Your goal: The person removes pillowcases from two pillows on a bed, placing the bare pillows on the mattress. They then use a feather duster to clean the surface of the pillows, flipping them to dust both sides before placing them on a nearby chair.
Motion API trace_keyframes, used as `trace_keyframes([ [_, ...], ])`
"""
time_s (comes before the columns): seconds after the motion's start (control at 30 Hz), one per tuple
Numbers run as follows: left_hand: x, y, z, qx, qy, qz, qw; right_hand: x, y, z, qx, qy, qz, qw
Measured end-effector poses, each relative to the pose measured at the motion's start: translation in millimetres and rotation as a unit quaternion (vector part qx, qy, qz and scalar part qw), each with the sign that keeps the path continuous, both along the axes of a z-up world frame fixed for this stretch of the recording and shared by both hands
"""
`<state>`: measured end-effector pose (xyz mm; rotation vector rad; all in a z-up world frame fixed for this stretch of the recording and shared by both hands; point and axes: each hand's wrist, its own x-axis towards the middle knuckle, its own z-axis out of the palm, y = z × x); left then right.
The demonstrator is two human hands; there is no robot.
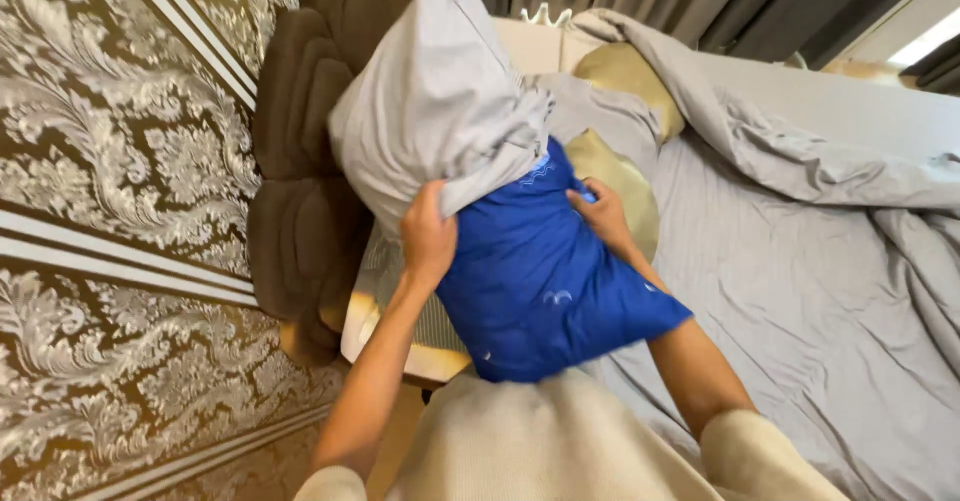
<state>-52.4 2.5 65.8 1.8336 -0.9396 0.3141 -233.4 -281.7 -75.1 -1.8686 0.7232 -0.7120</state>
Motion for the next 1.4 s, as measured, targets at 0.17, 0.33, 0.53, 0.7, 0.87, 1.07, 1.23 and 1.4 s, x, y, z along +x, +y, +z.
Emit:
trace_keyframes([
  [0.17,39,-44,-174,0.404,0.054,-0.112,0.906,-28,-7,-12,-0.1,0.302,0.14,0.938],
  [0.33,46,-62,-259,0.561,0.174,-0.156,0.794,-13,42,56,-0.032,0.192,0.137,0.971],
  [0.53,33,-54,-183,0.429,0.247,-0.152,0.856,63,103,-11,-0.078,0.327,0.142,0.931],
  [0.7,-23,-15,-42,0.26,0.136,-0.14,0.946,112,109,-48,-0.331,0.283,-0.064,0.898],
  [0.87,2,-26,-51,0.202,-0.062,-0.036,0.977,110,133,-26,-0.289,0.269,0.004,0.919],
  [1.07,90,-25,-71,0.287,-0.19,0.157,0.926,85,146,34,-0.226,0.221,0.114,0.942],
  [1.23,153,-21,-112,0.295,-0.094,0.169,0.936,46,173,86,-0.288,0.157,0.214,0.92],
  [1.4,70,-25,-23,0.207,-0.194,0.166,0.945,29,169,84,-0.281,0.163,0.223,0.919],
])
